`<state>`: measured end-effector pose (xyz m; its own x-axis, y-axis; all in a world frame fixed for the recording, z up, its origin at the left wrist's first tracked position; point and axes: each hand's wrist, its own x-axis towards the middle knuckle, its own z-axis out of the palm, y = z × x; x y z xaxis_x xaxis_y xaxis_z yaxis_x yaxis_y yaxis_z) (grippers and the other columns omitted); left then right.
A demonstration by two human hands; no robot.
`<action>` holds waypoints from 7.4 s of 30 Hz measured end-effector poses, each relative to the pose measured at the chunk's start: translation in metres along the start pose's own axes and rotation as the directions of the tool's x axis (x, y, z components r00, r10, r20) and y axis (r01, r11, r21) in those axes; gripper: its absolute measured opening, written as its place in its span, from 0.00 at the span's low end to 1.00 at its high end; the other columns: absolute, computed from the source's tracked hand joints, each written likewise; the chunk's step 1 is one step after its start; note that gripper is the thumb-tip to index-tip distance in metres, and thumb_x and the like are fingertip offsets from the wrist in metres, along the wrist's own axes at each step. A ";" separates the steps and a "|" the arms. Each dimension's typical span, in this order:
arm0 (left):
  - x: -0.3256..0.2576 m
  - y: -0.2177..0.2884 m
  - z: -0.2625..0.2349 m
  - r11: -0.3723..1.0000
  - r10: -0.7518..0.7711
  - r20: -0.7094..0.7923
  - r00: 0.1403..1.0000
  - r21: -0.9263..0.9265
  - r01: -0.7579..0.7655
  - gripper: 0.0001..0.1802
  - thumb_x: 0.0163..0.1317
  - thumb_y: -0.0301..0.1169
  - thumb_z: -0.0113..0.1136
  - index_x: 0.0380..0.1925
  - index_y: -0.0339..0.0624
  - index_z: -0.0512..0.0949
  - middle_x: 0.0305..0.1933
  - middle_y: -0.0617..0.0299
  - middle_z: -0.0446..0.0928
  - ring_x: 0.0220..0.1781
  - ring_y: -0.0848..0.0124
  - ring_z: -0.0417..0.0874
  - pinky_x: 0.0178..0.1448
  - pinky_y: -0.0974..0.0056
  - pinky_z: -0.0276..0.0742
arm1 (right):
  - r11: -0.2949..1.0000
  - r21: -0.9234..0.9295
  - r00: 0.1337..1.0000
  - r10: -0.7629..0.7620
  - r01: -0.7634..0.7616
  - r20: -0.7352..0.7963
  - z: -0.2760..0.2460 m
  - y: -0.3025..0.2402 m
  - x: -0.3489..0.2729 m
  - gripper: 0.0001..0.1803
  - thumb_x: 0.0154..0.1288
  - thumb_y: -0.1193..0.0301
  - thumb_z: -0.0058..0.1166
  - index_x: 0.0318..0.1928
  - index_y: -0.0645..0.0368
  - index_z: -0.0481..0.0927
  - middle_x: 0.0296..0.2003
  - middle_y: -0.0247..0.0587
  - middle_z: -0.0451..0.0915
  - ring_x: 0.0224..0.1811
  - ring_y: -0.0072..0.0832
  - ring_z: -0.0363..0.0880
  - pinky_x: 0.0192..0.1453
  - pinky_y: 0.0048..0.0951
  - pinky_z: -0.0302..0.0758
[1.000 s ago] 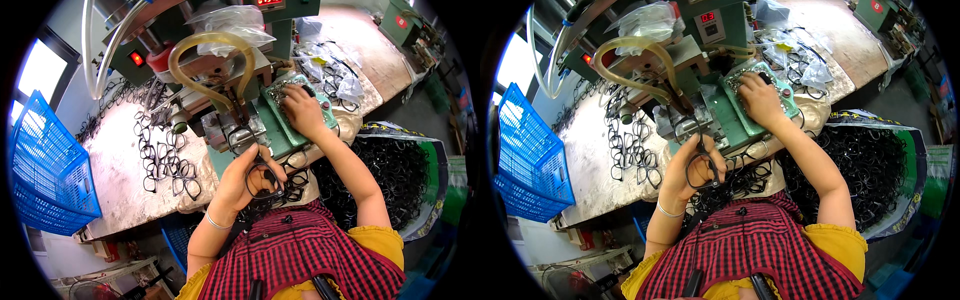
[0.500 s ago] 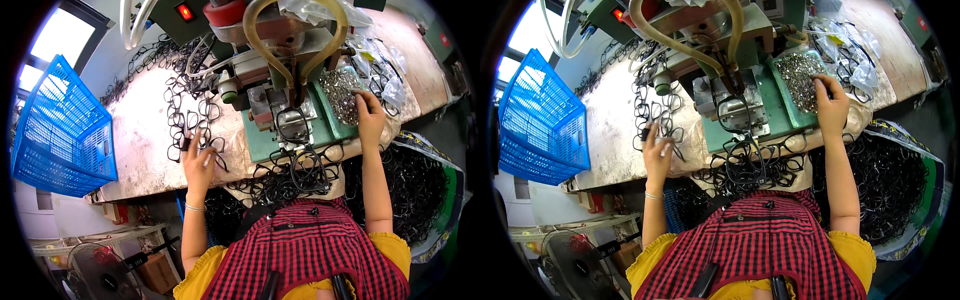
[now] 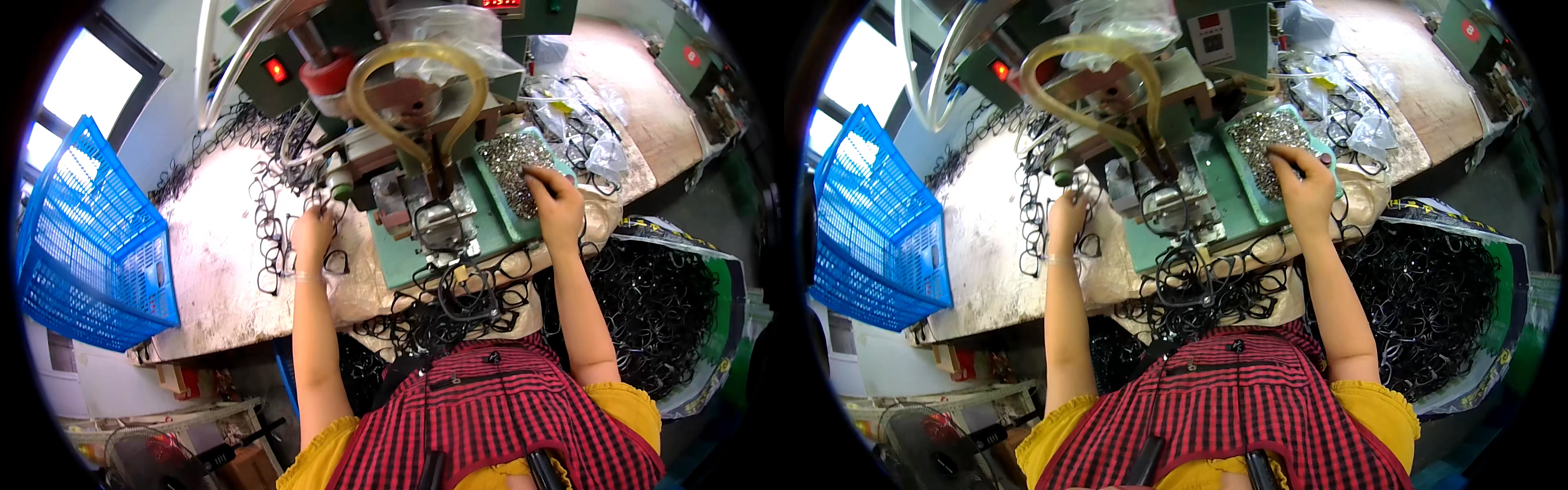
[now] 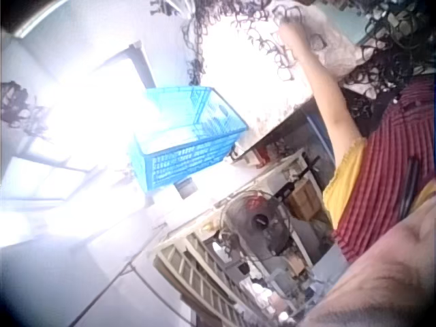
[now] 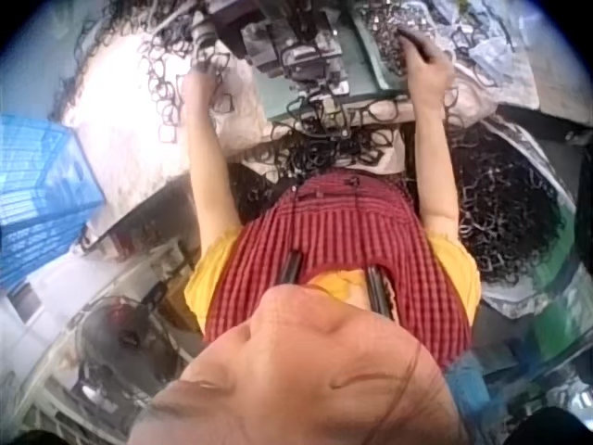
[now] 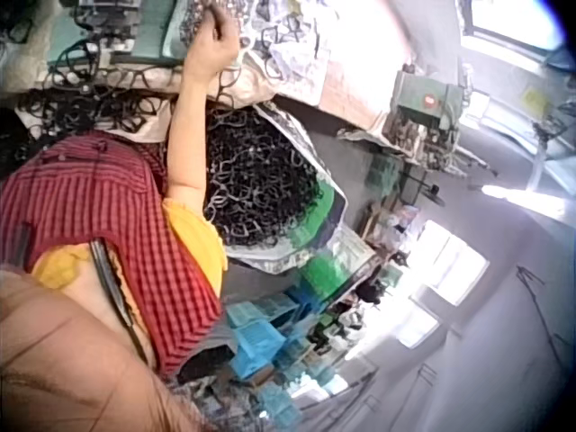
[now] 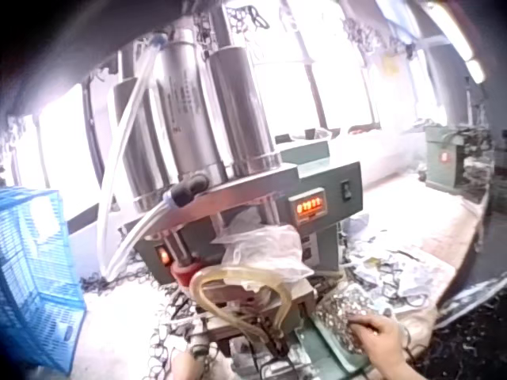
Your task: The person repeatedly picks up black eyeglass frames from a pile, places them into a green fixture on a machine, and presses a lever to attach small metal screws. The person then removes the assembled glasses and places them on the table, continuing the cycle with additional frames.
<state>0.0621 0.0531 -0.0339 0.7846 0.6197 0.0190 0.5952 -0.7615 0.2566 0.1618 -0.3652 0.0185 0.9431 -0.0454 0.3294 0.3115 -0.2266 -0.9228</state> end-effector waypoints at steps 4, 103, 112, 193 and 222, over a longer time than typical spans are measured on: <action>-0.047 0.006 -0.023 0.882 0.018 -0.290 0.957 -0.445 -0.152 0.14 0.69 0.37 0.61 0.46 0.39 0.83 0.28 0.51 0.81 0.27 0.64 0.80 0.34 0.61 0.74 | 0.989 0.111 0.987 -0.110 0.097 0.120 -0.005 -0.027 -0.016 0.09 0.60 0.78 0.65 0.41 0.61 0.88 0.39 0.38 0.87 0.42 0.25 0.84 0.50 0.26 0.78; -0.173 0.149 -0.120 0.255 0.699 -0.596 0.396 -0.310 -0.916 0.17 0.47 0.24 0.74 0.40 0.45 0.87 0.46 0.60 0.87 0.42 0.61 0.87 0.54 0.58 0.78 | 0.920 0.011 0.881 -0.379 0.392 0.283 0.025 -0.064 0.001 0.11 0.59 0.73 0.60 0.43 0.60 0.85 0.46 0.47 0.84 0.55 0.47 0.80 0.64 0.43 0.74; -0.154 0.152 -0.101 0.215 0.767 -0.572 0.291 -0.198 -0.956 0.16 0.49 0.30 0.72 0.41 0.49 0.87 0.50 0.66 0.86 0.39 0.63 0.81 0.56 0.52 0.78 | 0.793 -0.483 0.927 -0.346 0.371 0.144 -0.005 0.028 0.015 0.08 0.50 0.71 0.68 0.33 0.58 0.86 0.52 0.51 0.82 0.62 0.50 0.75 0.66 0.46 0.71; -0.181 0.124 -0.085 0.526 0.585 -0.700 0.410 -0.057 -0.848 0.13 0.56 0.23 0.69 0.43 0.46 0.86 0.50 0.58 0.85 0.50 0.58 0.85 0.67 0.49 0.73 | 0.794 -0.446 0.899 -0.435 0.414 0.061 0.001 0.035 0.016 0.05 0.62 0.75 0.59 0.37 0.64 0.82 0.46 0.51 0.83 0.56 0.48 0.80 0.62 0.42 0.73; 0.016 -0.088 -0.022 0.988 0.150 -0.264 0.953 0.024 -0.149 0.18 0.53 0.21 0.59 0.44 0.48 0.87 0.42 0.51 0.85 0.47 0.52 0.84 0.53 0.54 0.79 | 0.899 -0.278 0.928 -0.367 0.338 -0.058 -0.002 0.019 0.011 0.08 0.55 0.81 0.63 0.36 0.61 0.85 0.35 0.43 0.84 0.40 0.40 0.81 0.48 0.36 0.75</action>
<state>0.0180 0.1341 -0.0349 0.7913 0.5260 0.3117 0.4753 -0.8499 0.2274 0.1782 -0.3721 0.0047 0.7546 -0.0154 0.6560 0.5664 -0.4895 -0.6630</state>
